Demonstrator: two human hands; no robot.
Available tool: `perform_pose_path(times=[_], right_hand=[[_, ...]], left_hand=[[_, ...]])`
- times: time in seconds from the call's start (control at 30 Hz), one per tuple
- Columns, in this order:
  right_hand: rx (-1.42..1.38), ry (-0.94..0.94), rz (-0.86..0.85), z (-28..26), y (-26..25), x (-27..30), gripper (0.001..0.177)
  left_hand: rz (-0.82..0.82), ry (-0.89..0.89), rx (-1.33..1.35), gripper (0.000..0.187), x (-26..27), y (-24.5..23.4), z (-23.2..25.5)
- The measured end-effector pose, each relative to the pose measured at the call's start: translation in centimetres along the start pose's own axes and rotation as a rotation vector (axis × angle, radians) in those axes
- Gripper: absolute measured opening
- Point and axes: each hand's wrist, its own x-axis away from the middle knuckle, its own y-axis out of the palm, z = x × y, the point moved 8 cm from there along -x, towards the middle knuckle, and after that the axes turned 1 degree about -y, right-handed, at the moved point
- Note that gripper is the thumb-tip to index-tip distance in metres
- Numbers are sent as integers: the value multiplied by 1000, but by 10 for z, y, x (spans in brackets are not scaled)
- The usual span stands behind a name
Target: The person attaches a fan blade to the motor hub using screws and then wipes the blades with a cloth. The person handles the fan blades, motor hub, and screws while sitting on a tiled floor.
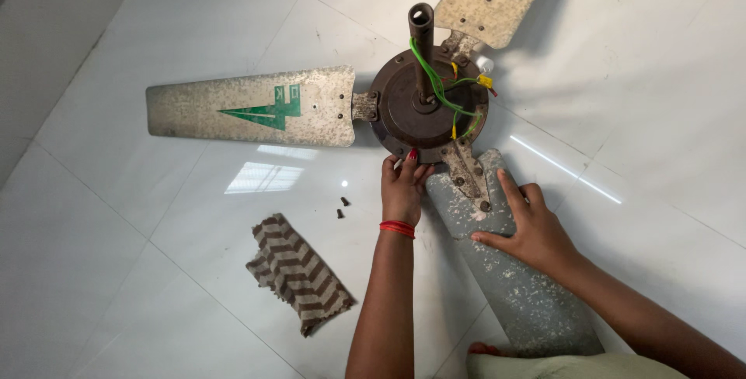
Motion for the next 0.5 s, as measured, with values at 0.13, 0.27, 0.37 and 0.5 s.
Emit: perform_pose_path(times=[0.13, 0.27, 0.37, 0.5], right_hand=[[19, -13, 10, 4, -11, 1, 130], [23, -3, -4, 7, -10, 4, 132], [7, -23, 26, 11, -9, 5, 133], [-31, -98, 60, 16, -10, 1, 130]], left_hand=[[-1, -9, 1, 40, 10, 4, -4], [-46, 50, -276, 41, 33, 7, -14], [-125, -37, -169, 35, 61, 12, -49], [-135, -199, -136, 30, 83, 15, -90]])
